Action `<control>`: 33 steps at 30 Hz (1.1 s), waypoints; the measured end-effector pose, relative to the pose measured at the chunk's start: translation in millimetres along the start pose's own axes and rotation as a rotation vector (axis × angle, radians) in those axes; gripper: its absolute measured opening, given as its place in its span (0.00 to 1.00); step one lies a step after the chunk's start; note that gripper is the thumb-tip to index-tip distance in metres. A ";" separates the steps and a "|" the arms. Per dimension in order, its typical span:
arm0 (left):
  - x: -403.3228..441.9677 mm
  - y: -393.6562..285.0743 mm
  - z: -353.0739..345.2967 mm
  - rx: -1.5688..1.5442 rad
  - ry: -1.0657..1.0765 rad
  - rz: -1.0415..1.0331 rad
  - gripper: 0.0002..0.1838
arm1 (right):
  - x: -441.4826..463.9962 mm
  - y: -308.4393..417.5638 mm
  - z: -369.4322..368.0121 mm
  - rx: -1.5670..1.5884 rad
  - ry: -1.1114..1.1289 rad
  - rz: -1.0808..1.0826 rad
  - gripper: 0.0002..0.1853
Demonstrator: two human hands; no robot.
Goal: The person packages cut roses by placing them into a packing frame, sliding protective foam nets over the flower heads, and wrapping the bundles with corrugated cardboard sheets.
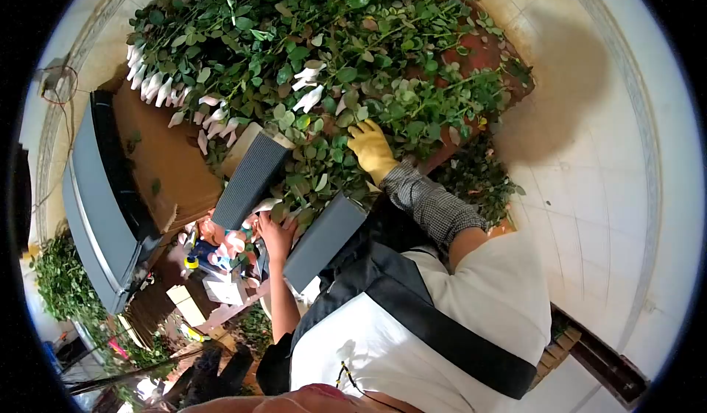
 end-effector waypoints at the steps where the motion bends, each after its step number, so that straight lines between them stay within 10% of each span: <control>1: -1.2 -0.7 -0.6 0.034 -0.011 -0.028 0.27 | 0.5 -1.2 2.9 0.056 -0.012 0.007 0.12; 7: -3.6 5.5 -6.7 0.034 -0.005 -0.016 0.28 | 1.1 -17.3 19.0 0.206 -0.183 0.084 0.07; 14: 0.2 -0.5 -1.6 -0.050 0.038 0.031 0.35 | 20.0 -73.5 216.7 -0.146 -0.582 0.086 0.12; 19: -1.2 -0.2 -3.4 -0.037 0.028 0.032 0.35 | 94.8 -135.5 224.9 -0.508 -0.449 -0.234 0.19; 23: -1.5 -0.9 -1.4 -0.034 0.014 0.029 0.35 | 137.7 -152.1 112.3 0.634 -0.324 -0.282 0.23; 29: -3.1 3.9 -7.1 -0.005 0.026 0.023 0.36 | 189.5 -134.1 26.6 0.023 0.415 -0.307 0.26; 33: -0.7 -5.4 5.7 -0.050 0.023 0.055 0.35 | 236.2 -70.0 130.7 0.001 -0.087 -0.061 0.19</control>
Point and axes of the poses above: each hand's wrist, its own x-axis towards the middle knuckle, its own z-axis out of the back of the hand, y = z × x, the point moved 9 cm from there along x, towards the middle knuckle, and after that the axes turned 3 degrees about -x, right-handed, at the moved point
